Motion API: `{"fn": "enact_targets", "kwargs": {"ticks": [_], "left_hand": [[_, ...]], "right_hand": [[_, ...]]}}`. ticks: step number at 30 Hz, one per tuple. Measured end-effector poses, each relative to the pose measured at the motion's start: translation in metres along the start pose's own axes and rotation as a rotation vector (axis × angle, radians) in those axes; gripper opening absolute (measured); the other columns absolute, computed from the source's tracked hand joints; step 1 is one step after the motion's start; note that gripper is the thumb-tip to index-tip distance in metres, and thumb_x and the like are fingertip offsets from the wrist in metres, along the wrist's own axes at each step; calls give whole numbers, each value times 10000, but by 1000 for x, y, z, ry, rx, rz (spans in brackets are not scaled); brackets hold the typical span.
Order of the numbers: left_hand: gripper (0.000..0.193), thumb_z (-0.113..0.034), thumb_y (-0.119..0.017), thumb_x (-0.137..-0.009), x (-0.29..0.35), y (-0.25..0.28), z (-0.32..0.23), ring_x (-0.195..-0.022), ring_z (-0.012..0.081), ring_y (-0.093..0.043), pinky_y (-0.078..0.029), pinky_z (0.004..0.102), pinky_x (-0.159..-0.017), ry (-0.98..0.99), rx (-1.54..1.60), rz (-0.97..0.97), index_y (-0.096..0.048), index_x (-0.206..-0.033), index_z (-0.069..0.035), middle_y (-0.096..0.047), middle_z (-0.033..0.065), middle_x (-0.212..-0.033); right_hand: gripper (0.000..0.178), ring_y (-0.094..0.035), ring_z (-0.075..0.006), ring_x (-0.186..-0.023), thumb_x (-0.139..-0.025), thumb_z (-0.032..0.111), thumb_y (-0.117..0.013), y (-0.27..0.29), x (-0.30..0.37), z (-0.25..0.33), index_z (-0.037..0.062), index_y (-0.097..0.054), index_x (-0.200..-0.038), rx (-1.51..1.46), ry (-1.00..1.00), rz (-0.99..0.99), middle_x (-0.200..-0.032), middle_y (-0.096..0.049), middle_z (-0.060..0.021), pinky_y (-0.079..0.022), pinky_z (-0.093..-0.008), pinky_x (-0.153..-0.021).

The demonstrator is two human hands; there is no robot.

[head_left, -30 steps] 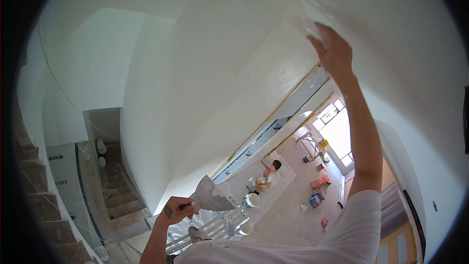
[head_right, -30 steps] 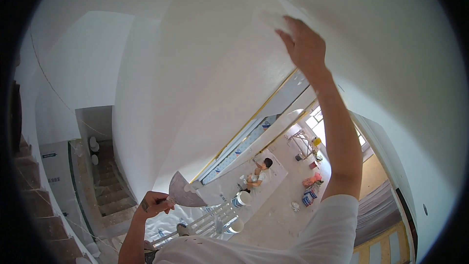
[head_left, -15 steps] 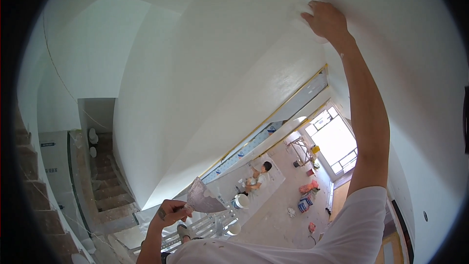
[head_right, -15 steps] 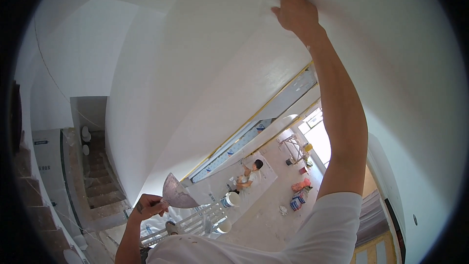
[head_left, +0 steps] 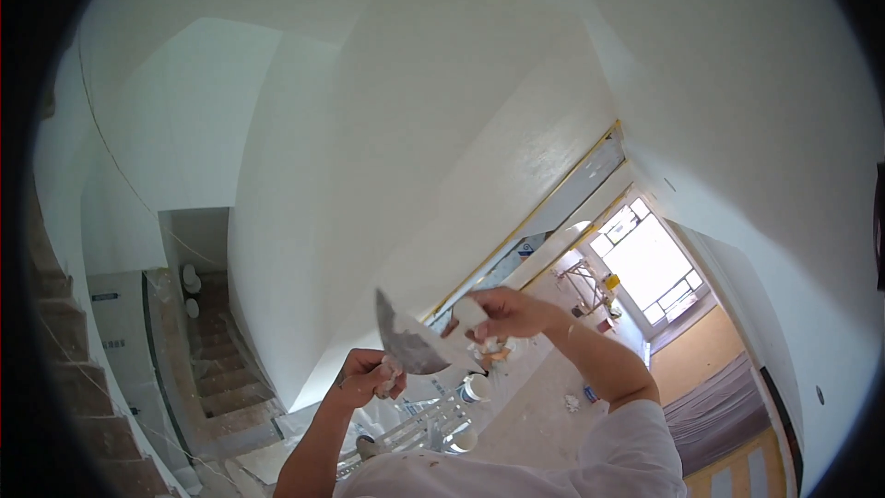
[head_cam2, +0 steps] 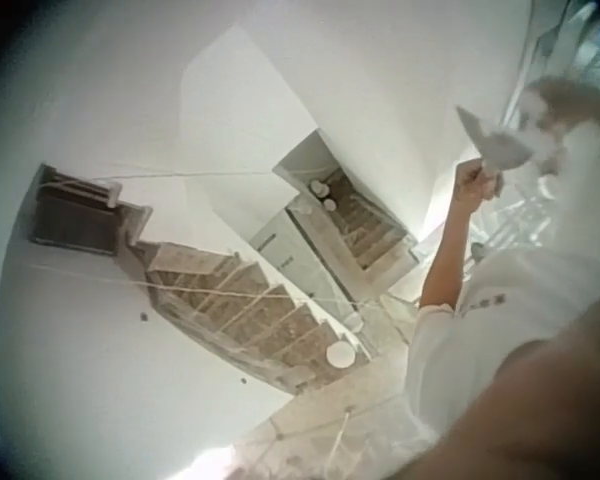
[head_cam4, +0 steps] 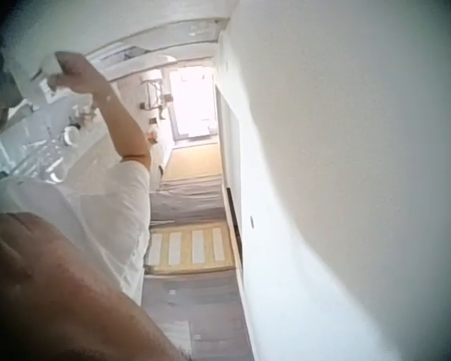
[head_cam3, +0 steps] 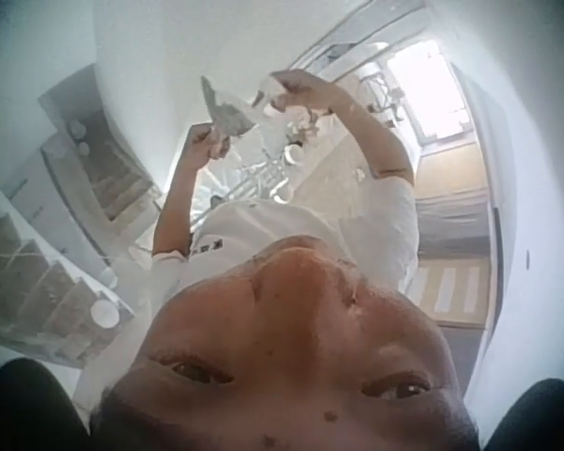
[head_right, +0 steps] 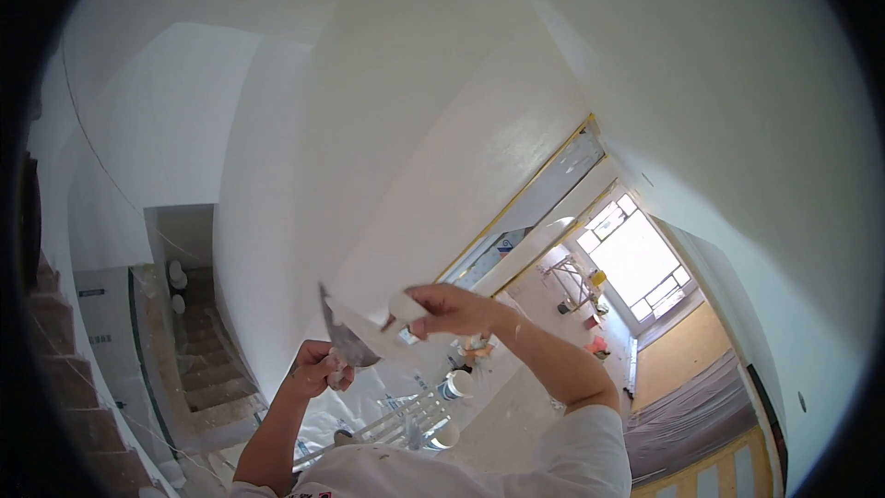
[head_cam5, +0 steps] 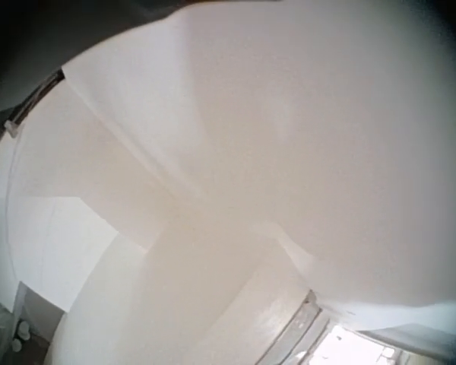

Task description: Applying and smoothing putty on a wall using a putty knife and a hawk.

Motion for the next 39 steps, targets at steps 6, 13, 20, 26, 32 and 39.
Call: {"fn": "enact_targets", "kwargs": {"ticks": [6,13,20,26,32,39], "left_hand": [[335,-315,-662,-890,16,32,-15,-549,202,-593,-476,324,-487,-108,31,-96,-648,-876,19,-658,152,-749],[330,-311,-671,-885,-4,31,17,-559,198,-590,-468,328,-477,-45,14,-223,-645,-862,17,-653,143,-746],[289,-274,-651,-900,-19,45,27,-550,204,-582,-461,328,-469,-21,-54,-286,-640,-850,11,-646,153,-737],[330,-354,-657,-893,-4,61,37,-540,212,-602,-477,334,-465,-9,-114,-420,-633,-844,-29,-638,129,-692],[285,-343,-631,-912,1,74,37,-596,235,-614,-480,352,-497,-8,-97,-501,-646,-883,-60,-645,128,-754],[264,-308,-580,-948,-7,76,27,-628,243,-606,-490,376,-541,36,-174,-575,-639,-903,-55,-633,122,-771]], "right_hand": [[507,-639,-292,-991,-856,296,-695,107,43,82,6,-544,-1244,970,-208,-714,-1088,-647,-184,-489,-348,-875],[422,-650,-333,-904,-877,297,-668,236,58,251,30,-571,-1190,1534,643,-1227,-1057,-660,-172,-521,-373,-754],[389,-648,-321,-875,-882,325,-659,310,49,268,50,-587,-1147,1709,904,-1339,-1015,-665,-161,-514,-384,-757],[387,-628,-344,-932,-904,305,-625,380,73,225,46,-562,-1184,1610,775,-1374,-1061,-650,-165,-505,-402,-796],[341,-591,-352,-974,-875,257,-637,387,45,215,48,-560,-1135,1422,860,-1504,-1103,-616,-154,-490,-416,-803],[314,-589,-289,-942,-770,130,-692,366,17,135,94,-543,-1044,1578,915,-1448,-1058,-604,-72,-472,-408,-787]]}}
Point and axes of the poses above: each hand's wrist, its own x-axis away from the middle knuckle, its own y-axis out of the back of the hand, z = x × y, the point moved 4 cm from there along -x, towards the middle knuckle
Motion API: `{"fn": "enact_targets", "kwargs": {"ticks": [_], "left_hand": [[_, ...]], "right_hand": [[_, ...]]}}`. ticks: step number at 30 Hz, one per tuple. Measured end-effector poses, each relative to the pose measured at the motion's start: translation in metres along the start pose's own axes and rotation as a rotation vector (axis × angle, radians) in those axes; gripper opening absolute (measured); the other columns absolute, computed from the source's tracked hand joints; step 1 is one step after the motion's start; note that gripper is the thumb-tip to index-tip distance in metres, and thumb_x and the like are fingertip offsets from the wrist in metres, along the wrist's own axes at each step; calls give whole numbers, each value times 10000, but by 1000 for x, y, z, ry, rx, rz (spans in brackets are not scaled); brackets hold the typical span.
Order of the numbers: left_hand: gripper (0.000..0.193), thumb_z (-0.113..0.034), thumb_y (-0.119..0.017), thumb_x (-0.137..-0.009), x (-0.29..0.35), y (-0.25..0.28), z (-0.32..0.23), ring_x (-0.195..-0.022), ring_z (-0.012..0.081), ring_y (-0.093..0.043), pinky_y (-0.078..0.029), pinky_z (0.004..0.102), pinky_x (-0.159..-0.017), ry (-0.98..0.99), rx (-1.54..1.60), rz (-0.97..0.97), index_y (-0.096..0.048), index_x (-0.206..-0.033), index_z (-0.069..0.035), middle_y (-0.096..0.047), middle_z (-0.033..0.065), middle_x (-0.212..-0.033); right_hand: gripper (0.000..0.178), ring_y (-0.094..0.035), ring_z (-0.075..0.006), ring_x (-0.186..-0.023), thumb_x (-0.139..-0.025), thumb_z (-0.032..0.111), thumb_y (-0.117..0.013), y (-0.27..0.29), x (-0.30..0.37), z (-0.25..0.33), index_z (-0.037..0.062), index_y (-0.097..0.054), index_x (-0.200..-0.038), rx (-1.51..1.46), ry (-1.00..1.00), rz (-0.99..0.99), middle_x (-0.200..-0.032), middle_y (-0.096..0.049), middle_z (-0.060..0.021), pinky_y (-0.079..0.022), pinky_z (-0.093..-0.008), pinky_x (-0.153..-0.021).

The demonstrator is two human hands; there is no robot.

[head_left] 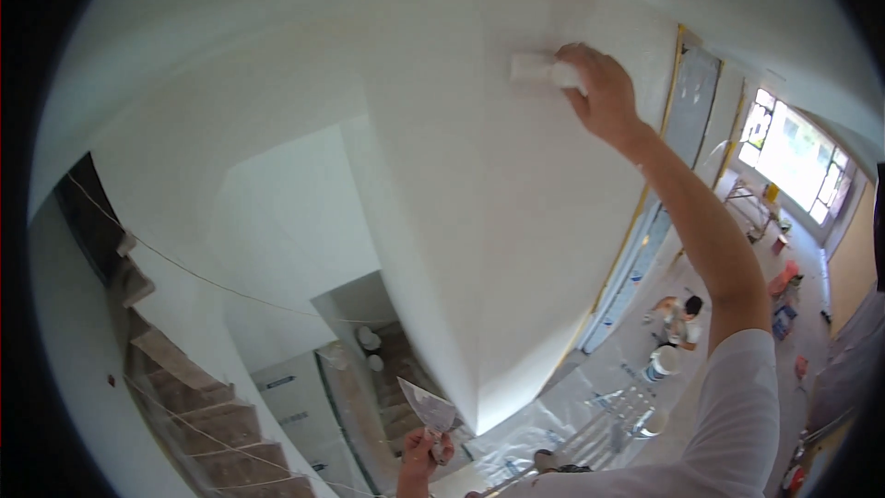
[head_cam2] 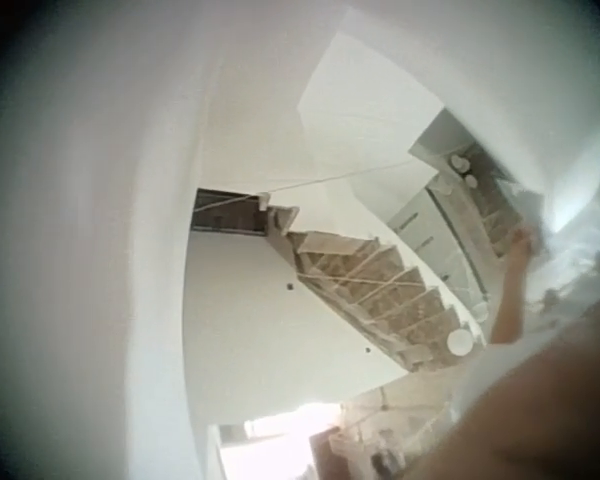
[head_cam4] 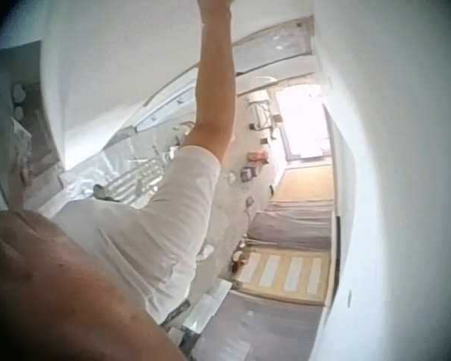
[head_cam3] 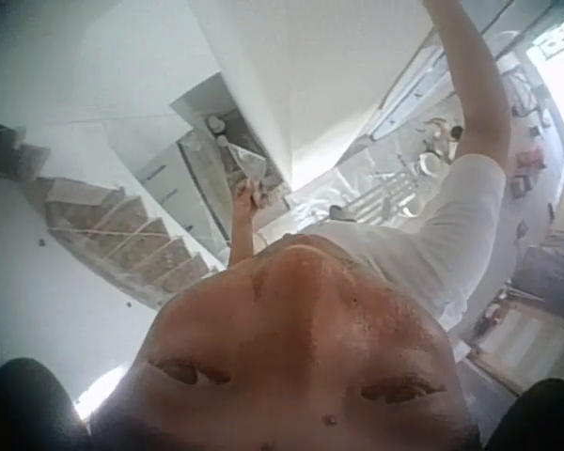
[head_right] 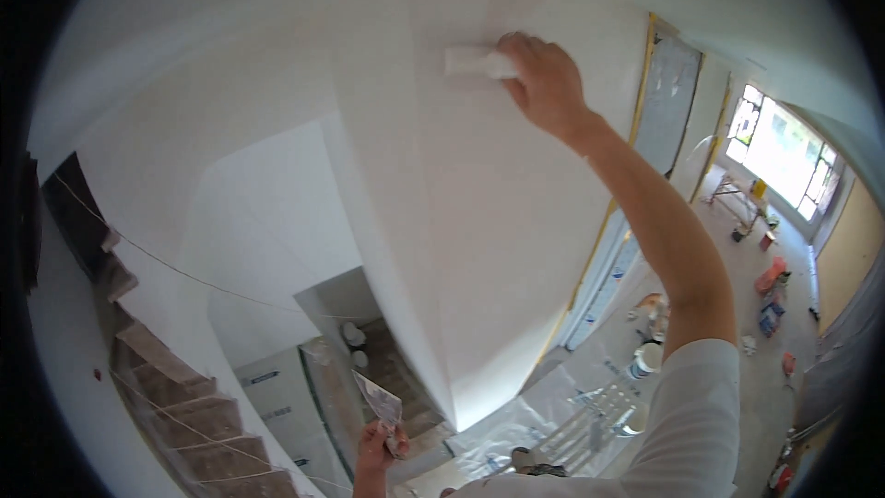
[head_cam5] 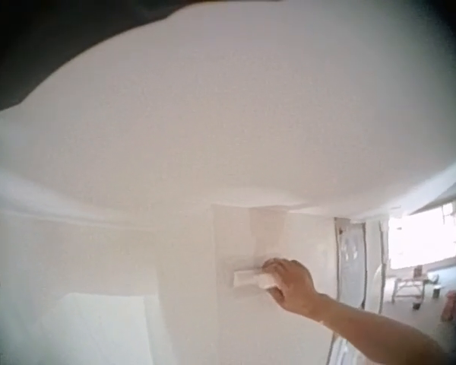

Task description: Applying and smoothing putty on a wall using a putty knife and a hawk.

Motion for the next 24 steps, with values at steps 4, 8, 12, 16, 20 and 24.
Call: {"fn": "enact_targets", "kwargs": {"ticks": [4,8,12,16,20,24], "left_hand": [[264,-306,-581,-947,17,12,1,-632,244,-601,-501,377,-565,51,-41,-72,-638,-930,-49,-627,123,-789],[272,-322,-585,-943,35,12,-5,-639,243,-600,-500,379,-584,84,-50,-167,-642,-940,-56,-623,122,-782],[296,-305,-572,-954,45,1,-7,-637,235,-590,-489,383,-579,96,-13,-237,-634,-887,-23,-619,116,-783],[298,-298,-565,-959,52,5,-16,-634,228,-583,-488,382,-578,140,-125,-276,-626,-884,-15,-618,111,-802],[282,-291,-574,-954,42,20,-15,-630,220,-571,-481,376,-574,90,-117,-214,-628,-911,-18,-611,108,-805],[269,-289,-576,-951,39,9,-23,-644,233,-565,-470,363,-569,89,-109,-203,-638,-930,-28,-608,115,-811]], "right_hand": [[295,-606,-255,-907,-801,130,-680,16,-43,-13,88,-544,-1059,-31,-211,-71,-1029,-612,-58,-483,-380,-760],[289,-609,-289,-893,-808,116,-666,24,-69,35,65,-530,-1058,-23,91,-147,-1011,-613,-81,-490,-387,-763],[270,-622,-255,-891,-842,190,-655,24,-71,2,74,-549,-1061,86,-25,-113,-1042,-627,-58,-499,-377,-740],[275,-638,-279,-810,-857,208,-632,19,-51,-20,73,-548,-1082,4,-251,-107,-1028,-633,-51,-514,-386,-674],[286,-646,-289,-799,-863,219,-629,6,-24,-4,69,-555,-1095,11,-488,-206,-1036,-636,-56,-519,-394,-657],[297,-646,-297,-800,-849,251,-643,-20,29,63,66,-564,-1067,-14,-428,-85,-1045,-635,-71,-522,-410,-651]]}}
Point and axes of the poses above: each hand's wrist, its own x-axis away from the middle knuckle, its own y-axis out of the back of the hand, z = x × y, the point moved 4 cm from there along -x, towards the middle knuckle
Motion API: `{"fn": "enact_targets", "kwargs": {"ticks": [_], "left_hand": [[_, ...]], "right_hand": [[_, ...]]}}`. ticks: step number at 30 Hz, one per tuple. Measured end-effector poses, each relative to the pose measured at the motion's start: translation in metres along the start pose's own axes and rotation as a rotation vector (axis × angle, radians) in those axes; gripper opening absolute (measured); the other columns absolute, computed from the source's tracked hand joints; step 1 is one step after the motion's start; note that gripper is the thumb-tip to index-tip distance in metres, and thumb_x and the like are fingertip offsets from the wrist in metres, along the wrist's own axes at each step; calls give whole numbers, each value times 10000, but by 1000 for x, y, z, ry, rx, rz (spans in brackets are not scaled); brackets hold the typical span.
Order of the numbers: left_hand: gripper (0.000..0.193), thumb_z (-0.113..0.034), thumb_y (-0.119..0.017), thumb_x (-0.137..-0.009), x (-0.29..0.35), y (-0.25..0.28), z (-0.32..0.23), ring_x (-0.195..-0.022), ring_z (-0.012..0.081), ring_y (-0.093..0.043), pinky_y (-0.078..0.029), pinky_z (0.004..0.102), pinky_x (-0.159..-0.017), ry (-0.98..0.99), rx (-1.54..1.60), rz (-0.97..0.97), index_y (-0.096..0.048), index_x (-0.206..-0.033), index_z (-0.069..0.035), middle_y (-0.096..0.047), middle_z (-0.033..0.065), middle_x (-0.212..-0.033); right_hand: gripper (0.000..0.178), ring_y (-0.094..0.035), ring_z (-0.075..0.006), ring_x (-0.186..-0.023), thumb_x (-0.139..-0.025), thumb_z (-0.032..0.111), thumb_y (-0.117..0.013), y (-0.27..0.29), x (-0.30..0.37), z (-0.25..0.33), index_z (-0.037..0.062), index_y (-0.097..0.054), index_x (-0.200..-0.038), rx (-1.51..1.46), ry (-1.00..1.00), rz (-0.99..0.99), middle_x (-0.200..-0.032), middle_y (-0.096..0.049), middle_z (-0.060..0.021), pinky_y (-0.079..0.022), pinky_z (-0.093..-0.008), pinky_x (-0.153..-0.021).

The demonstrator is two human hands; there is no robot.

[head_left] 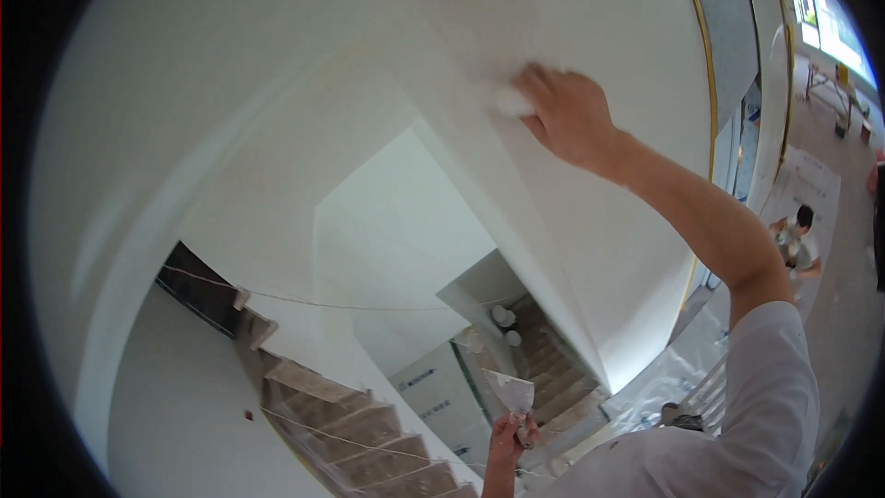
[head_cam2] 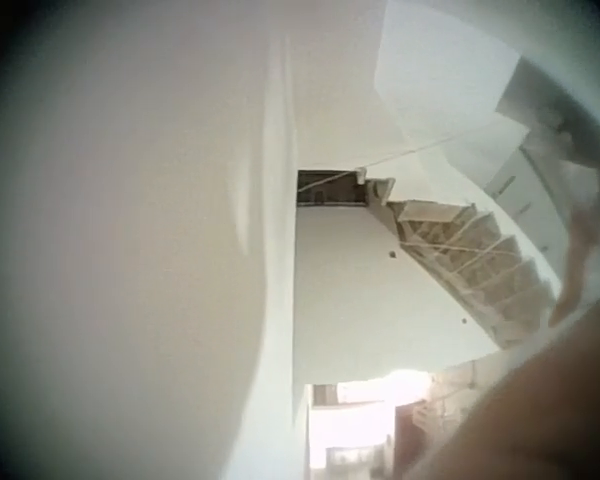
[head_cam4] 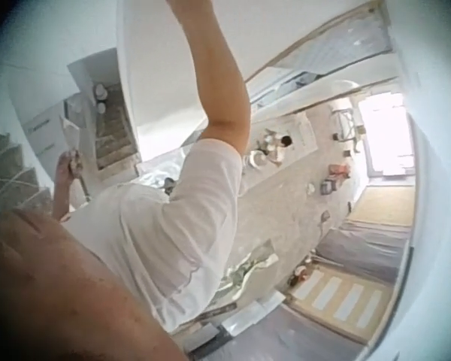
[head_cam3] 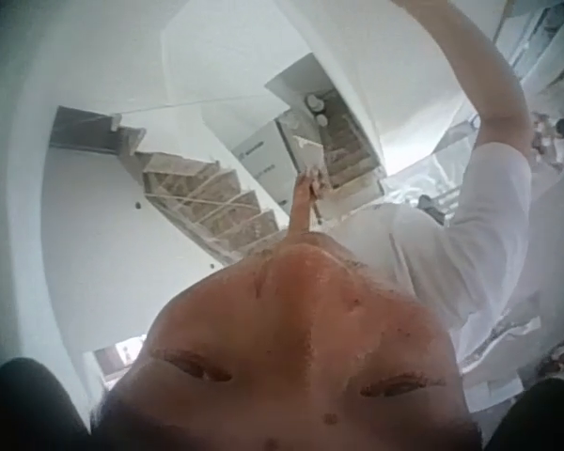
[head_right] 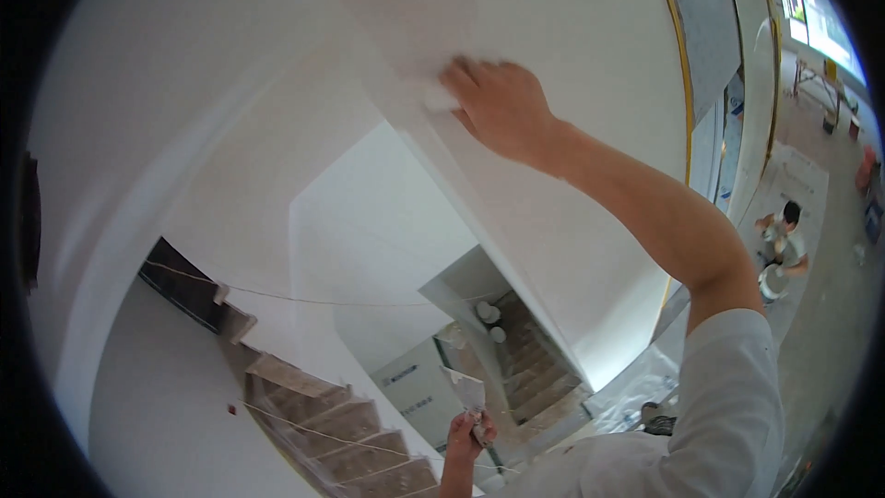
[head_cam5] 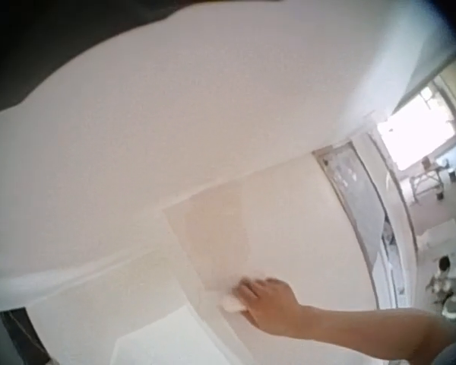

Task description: Applying and smoothing putty on a wall using a putty knife and a hawk.

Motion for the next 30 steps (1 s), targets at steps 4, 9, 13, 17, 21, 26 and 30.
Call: {"fn": "enact_targets", "kwargs": {"ticks": [4,9,13,17,21,26,30], "left_hand": [[261,-294,-568,-955,3,3,-16,-636,248,-571,-458,367,-555,-59,-76,34,-643,-943,-44,-627,131,-812],[266,-300,-557,-961,-11,-15,-58,-622,246,-570,-451,359,-555,-93,-203,-47,-651,-940,-51,-628,121,-772],[263,-296,-530,-976,-21,-29,-61,-613,237,-559,-439,352,-546,-151,-160,14,-650,-963,-63,-626,121,-797],[255,-290,-529,-976,-20,-35,-44,-623,241,-561,-438,348,-554,-107,-127,48,-647,-979,-64,-623,120,-816],[261,-285,-526,-977,-24,-46,-31,-630,235,-558,-431,347,-550,-119,-120,38,-639,-1011,-52,-625,119,-823],[286,-309,-545,-966,-15,-46,-21,-632,228,-553,-428,348,-558,-88,-115,38,-630,-1013,-40,-626,106,-828],[269,-317,-554,-959,-8,-25,-7,-635,225,-555,-428,344,-558,10,-121,-13,-647,-984,-66,-624,100,-842]], "right_hand": [[290,-639,-335,-774,-832,264,-649,7,5,-79,97,-569,-1055,-28,-183,-82,-1022,-639,-101,-516,-450,-646],[343,-626,-367,-767,-798,250,-684,12,-12,-44,69,-545,-1053,-169,-280,-26,-958,-632,-134,-500,-476,-642],[345,-623,-360,-776,-775,226,-690,-1,77,-29,77,-544,-1050,-242,50,130,-954,-617,-137,-501,-458,-657],[349,-629,-306,-697,-799,244,-689,-6,79,-89,50,-525,-1039,-129,-421,94,-993,-619,-88,-510,-411,-599],[395,-631,-294,-695,-800,271,-698,-8,62,-9,57,-517,-1078,-193,-430,55,-1013,-610,-100,-513,-398,-603],[381,-638,-259,-707,-808,294,-683,-10,130,16,76,-518,-1074,-233,-214,152,-1055,-589,-101,-516,-367,-599],[330,-635,-322,-718,-875,339,-617,-11,104,-30,59,-514,-1014,-266,-541,148,-931,-615,-135,-510,-413,-602]]}}
Point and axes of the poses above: each hand's wrist, its own x-axis away from the middle knuckle, its own y-axis out of the back of the hand, z = x × y, the point moved 4 cm from there along -x, towards the middle knuckle
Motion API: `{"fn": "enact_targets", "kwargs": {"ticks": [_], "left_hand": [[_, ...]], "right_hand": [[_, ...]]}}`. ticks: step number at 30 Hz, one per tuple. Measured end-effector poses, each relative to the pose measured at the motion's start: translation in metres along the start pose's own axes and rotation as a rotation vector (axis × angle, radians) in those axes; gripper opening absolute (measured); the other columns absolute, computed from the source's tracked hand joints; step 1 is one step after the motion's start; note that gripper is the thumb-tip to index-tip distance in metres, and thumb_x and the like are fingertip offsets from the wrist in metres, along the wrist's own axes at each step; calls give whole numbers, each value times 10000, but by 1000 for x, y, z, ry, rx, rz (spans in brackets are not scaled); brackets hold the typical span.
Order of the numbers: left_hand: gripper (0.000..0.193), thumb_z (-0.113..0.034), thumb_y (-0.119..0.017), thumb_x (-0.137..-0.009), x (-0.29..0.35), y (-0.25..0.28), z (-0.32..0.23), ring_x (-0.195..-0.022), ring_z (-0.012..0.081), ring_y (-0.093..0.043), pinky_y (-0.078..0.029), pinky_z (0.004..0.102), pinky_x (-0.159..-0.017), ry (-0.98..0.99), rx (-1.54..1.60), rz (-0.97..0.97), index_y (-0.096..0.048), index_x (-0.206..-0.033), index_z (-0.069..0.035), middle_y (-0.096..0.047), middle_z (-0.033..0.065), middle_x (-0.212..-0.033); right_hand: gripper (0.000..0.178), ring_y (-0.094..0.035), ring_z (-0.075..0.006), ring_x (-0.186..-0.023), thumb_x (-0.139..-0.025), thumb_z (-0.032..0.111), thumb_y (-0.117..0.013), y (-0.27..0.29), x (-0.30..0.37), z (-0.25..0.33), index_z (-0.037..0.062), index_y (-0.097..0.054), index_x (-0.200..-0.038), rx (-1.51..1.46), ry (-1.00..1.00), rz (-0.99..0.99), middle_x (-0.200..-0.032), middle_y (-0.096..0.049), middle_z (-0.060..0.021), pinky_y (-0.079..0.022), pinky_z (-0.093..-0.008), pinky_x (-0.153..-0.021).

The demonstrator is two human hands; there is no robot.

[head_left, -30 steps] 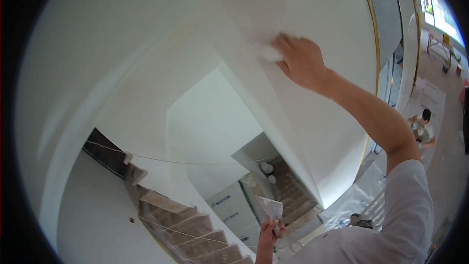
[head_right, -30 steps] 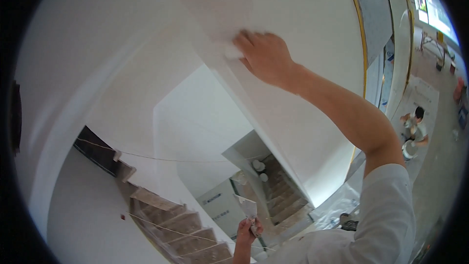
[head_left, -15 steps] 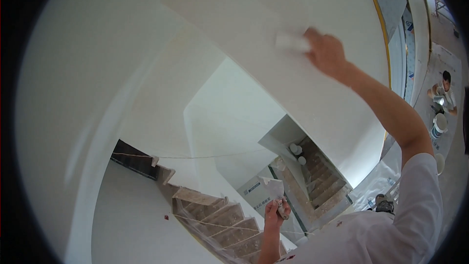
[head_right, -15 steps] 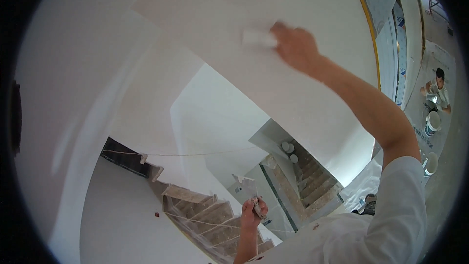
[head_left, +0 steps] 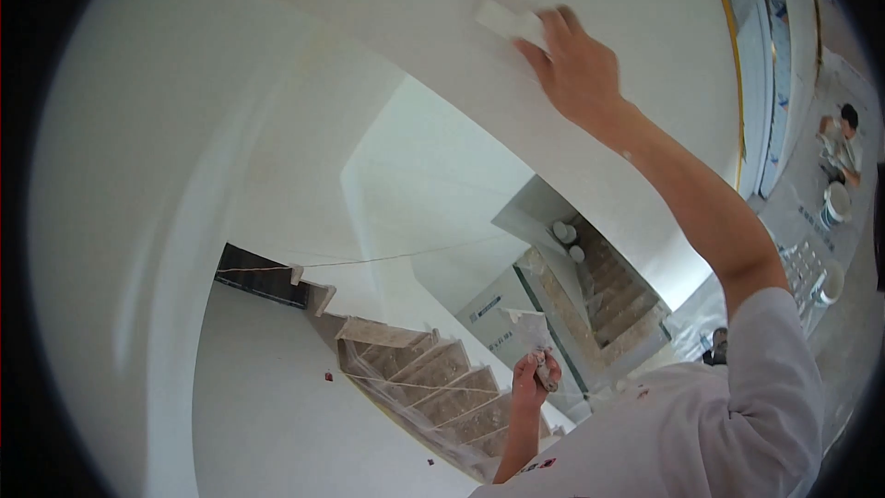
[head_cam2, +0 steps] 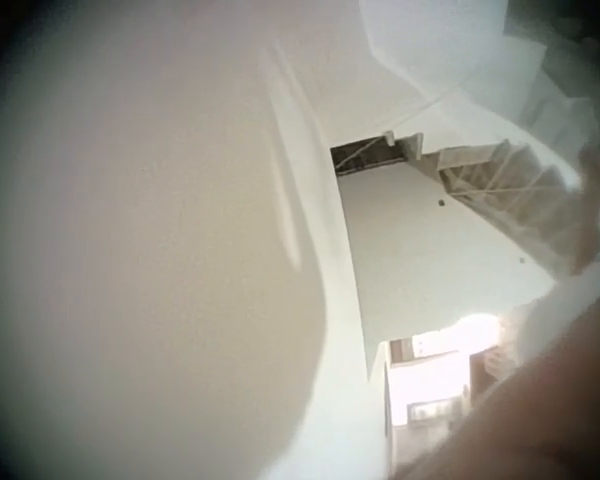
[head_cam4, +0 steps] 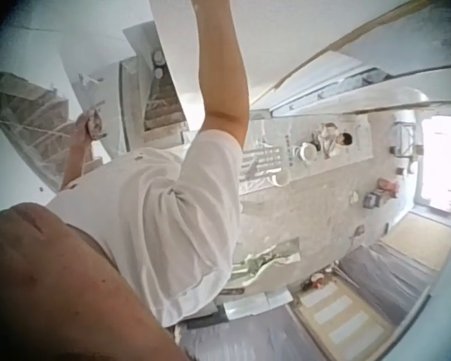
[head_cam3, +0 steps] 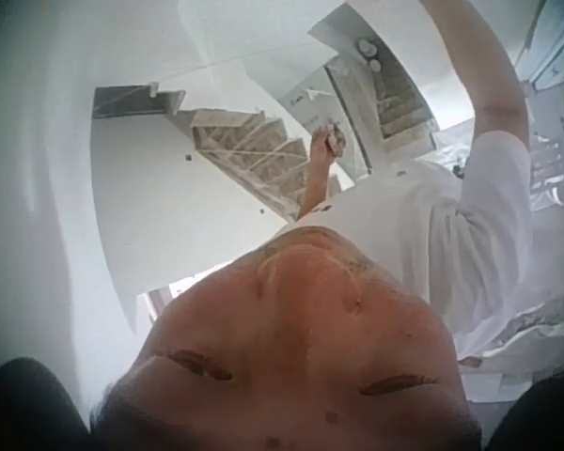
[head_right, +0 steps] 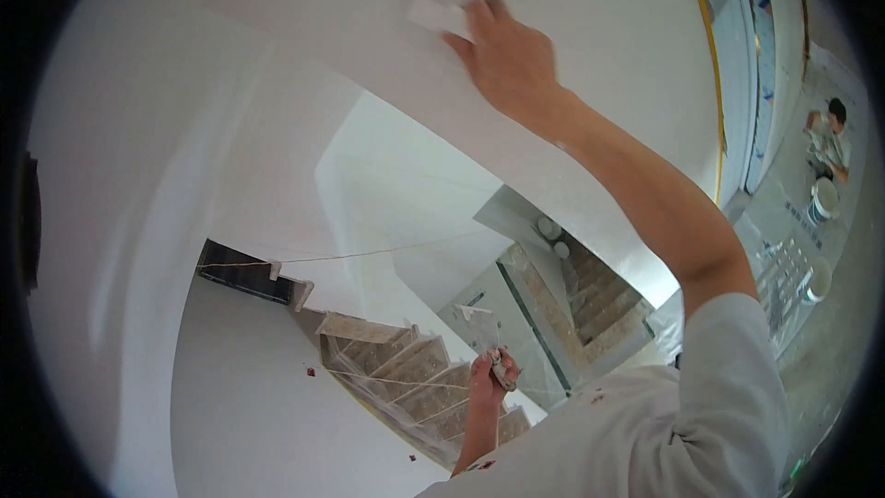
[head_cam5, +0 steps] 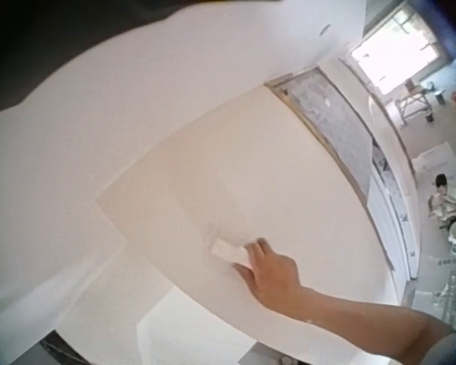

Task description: Applying and smoothing putty on a wall using a putty knife and a hawk.

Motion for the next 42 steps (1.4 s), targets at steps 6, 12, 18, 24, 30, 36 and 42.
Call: {"fn": "enact_targets", "kwargs": {"ticks": [6,12,18,24,30,36,42], "left_hand": [[265,-289,-554,-963,3,13,-7,-659,218,-559,-459,333,-577,-44,37,-70,-634,-984,-38,-620,108,-821],[284,-343,-526,-970,28,34,0,-643,196,-547,-443,334,-606,144,-88,-227,-601,-1010,-73,-601,62,-818],[289,-357,-528,-968,44,48,-3,-656,196,-549,-440,343,-609,185,-141,-281,-596,-1015,-80,-601,57,-822],[253,-294,-530,-973,55,53,-8,-696,198,-564,-469,344,-630,164,-156,-242,-625,-974,-60,-616,83,-864],[288,-339,-551,-957,56,65,-2,-690,194,-552,-441,345,-630,243,-147,-266,-598,-1029,-64,-611,69,-837],[302,-366,-560,-944,70,72,-1,-693,192,-545,-442,344,-634,304,-165,-398,-590,-1009,-72,-600,59,-822],[298,-356,-520,-963,75,74,4,-706,190,-517,-424,348,-671,378,-143,-458,-561,-1040,-71,-570,45,-815]], "right_hand": [[365,-626,-383,-678,-911,337,-598,-63,133,10,23,-514,-1078,-388,-46,95,-828,-637,-186,-495,-479,-579],[406,-611,-413,-612,-925,348,-570,-74,174,-143,-30,-495,-1054,-282,-625,-83,-686,-623,-198,-476,-480,-527],[321,-605,-381,-575,-950,285,-539,-95,214,-53,27,-504,-1137,-386,-428,-27,-683,-617,-173,-459,-455,-518],[351,-614,-392,-610,-940,332,-555,-96,240,-112,20,-462,-1072,-432,-866,0,-687,-618,-165,-477,-473,-543],[369,-613,-421,-650,-943,320,-542,-120,281,-41,3,-421,-1089,-474,-657,-26,-665,-598,-209,-474,-494,-555],[376,-609,-445,-690,-961,380,-487,-143,332,-221,4,-476,-968,-451,-1165,-185,-703,-604,-243,-472,-516,-579],[354,-589,-480,-766,-938,291,-551,-129,246,-107,6,-478,-1134,-482,-816,13,-817,-613,-263,-456,-548,-666]]}}
Point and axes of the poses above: each hand's wrist, its own x-axis away from the middle knuckle, its own y-axis out of the back of the hand, z = x × y, the point moved 4 cm from there along -x, towards the middle knuckle
